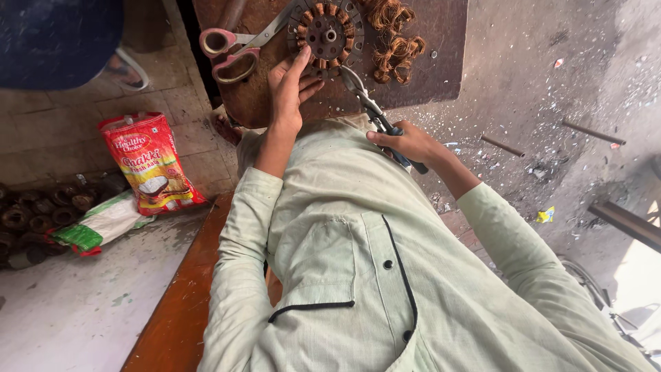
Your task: The person uses pliers to adjust and secure copper windings on a circular metal component placed on a wooden workbench. They repeatedly reposition the component and apply pressure with the pliers to shape the windings.
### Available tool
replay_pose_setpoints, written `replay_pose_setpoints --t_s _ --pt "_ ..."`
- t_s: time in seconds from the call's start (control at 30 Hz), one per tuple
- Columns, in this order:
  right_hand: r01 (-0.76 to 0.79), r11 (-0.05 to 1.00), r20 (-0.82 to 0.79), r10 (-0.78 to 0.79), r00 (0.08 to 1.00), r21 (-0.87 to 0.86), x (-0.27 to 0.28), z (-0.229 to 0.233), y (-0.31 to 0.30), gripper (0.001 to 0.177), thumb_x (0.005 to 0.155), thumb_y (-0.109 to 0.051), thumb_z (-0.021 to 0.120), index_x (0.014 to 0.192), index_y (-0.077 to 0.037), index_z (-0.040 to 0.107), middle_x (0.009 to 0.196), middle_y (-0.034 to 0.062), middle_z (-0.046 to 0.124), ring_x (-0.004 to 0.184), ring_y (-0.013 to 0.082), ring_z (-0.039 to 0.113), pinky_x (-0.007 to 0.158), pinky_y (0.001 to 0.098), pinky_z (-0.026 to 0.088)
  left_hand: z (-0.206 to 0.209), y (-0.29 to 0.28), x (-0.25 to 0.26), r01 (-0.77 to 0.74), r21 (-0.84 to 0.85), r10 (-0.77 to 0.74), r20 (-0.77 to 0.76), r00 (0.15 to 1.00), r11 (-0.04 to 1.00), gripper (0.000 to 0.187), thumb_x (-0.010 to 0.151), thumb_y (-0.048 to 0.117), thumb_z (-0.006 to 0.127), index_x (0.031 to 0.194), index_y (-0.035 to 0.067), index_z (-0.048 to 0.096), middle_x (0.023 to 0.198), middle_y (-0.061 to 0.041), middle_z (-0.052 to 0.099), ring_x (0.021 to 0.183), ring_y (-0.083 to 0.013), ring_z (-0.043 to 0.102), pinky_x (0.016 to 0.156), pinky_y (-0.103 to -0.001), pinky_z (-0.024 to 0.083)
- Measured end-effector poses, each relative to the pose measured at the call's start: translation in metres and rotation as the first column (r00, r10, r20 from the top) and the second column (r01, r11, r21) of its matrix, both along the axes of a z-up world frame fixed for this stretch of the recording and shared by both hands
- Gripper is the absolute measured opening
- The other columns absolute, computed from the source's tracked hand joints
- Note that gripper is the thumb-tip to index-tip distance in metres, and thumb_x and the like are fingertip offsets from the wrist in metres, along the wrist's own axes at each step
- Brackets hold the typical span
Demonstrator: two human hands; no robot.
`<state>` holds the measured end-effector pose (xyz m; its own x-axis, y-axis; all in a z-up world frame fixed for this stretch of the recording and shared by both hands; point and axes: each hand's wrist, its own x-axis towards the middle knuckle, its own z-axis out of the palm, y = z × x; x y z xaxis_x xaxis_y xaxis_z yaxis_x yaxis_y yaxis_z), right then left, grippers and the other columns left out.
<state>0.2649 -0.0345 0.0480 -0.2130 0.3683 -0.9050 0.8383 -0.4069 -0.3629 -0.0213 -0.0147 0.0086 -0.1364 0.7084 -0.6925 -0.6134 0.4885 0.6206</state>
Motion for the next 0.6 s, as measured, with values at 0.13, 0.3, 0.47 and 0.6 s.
replay_pose_setpoints --t_s 0.13,0.3,0.47,0.6 --pt "-0.009 0.999 0.006 0.01 1.0 -0.044 -0.003 -0.001 0.0 0.098 0.067 -0.084 0.064 0.105 0.006 0.071 0.086 0.0208 0.073 0.086 0.0322 0.074 0.078 0.0439 0.055 0.001 -0.002 0.004 0.022 0.008 -0.023 0.12 0.993 1.0 0.038 0.087 0.039 0.074 0.106 0.006 0.071 0.097 -0.007 0.076 0.085 -0.0187 0.077 0.078 -0.033 0.067" --pt "0.039 0.996 -0.018 -0.041 0.999 -0.076 -0.008 0.002 0.001 0.092 0.072 -0.08 0.062 0.112 0.003 0.069 0.092 0.0194 0.072 0.09 0.0315 0.073 0.076 0.047 0.054 -0.001 0.005 0.012 0.019 0.06 -0.027 0.128 0.991 0.998 0.048 0.088 0.042 0.076 0.105 -0.002 0.07 0.098 -0.013 0.076 0.085 -0.0197 0.077 0.08 -0.036 0.069" --pt "0.12 0.98 -0.114 -0.139 0.984 -0.157 -0.005 0.001 0.008 0.087 0.076 -0.076 0.064 0.12 -0.001 0.064 0.102 0.0155 0.074 0.099 0.0281 0.071 0.087 0.0418 0.053 -0.003 0.007 0.018 0.069 0.068 -0.071 0.016 0.997 0.995 0.044 0.087 0.04 0.078 0.1 -0.001 0.072 0.098 -0.011 0.077 0.08 -0.0198 0.078 0.072 -0.035 0.07" --pt "0.173 0.942 -0.227 -0.243 0.943 -0.288 0.002 -0.013 0.012 0.083 0.081 -0.071 0.062 0.122 0.001 0.06 0.108 0.0165 0.072 0.104 0.0283 0.071 0.092 0.0438 0.057 -0.001 0.005 0.021 0.068 0.065 -0.069 0.017 0.997 0.996 0.039 0.087 0.036 0.078 0.104 0.001 0.075 0.099 -0.009 0.076 0.08 -0.0198 0.077 0.072 -0.032 0.068"
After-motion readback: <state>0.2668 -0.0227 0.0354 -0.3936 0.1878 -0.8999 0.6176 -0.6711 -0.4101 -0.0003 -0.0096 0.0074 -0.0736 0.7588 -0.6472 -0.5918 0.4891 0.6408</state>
